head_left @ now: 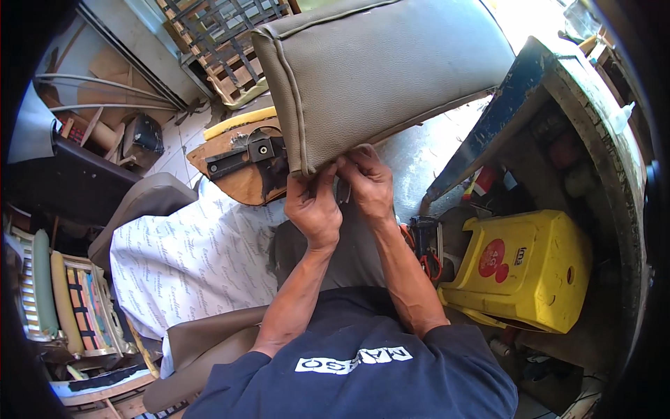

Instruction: The person applies adhesive from a tube to the edge of a tan leather-like material on a chair part, presses the edge down by hand, uses a pneumatic stapler to secure the fabric to the frame, and cuts excess material using shears.

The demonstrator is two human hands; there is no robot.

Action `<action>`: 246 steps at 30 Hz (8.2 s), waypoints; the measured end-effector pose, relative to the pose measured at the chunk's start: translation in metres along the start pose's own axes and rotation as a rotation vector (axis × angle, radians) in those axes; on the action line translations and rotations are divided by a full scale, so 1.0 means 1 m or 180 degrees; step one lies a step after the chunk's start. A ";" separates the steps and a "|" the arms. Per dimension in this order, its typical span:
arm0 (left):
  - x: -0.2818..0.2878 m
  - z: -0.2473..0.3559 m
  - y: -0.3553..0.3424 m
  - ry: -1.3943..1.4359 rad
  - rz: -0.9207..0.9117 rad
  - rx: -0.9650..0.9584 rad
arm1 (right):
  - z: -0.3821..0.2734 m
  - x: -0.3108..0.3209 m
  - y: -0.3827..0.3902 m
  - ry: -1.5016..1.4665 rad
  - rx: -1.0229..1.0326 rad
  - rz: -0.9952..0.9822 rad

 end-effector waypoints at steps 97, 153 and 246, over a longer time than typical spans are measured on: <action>-0.020 0.005 -0.135 -0.2186 0.0098 -0.1237 | 0.246 0.351 0.203 0.4240 -0.3111 -0.0121; -0.015 0.002 -0.141 -0.2288 -0.0105 -0.1032 | -0.113 -0.056 -0.055 0.3569 0.2803 -0.1530; -0.016 0.000 -0.181 -0.2208 0.0159 -0.1030 | -0.094 -0.067 -0.100 0.3077 0.2658 -0.1215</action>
Point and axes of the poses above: each hand's wrist, its own y-axis away from the middle knuckle, its own x-axis out of the back of the hand, z = x × y, the point moved 9 cm from there along -y, towards the middle knuckle, and after that the axes turned 3 degrees about -y, right-handed, at the moved point
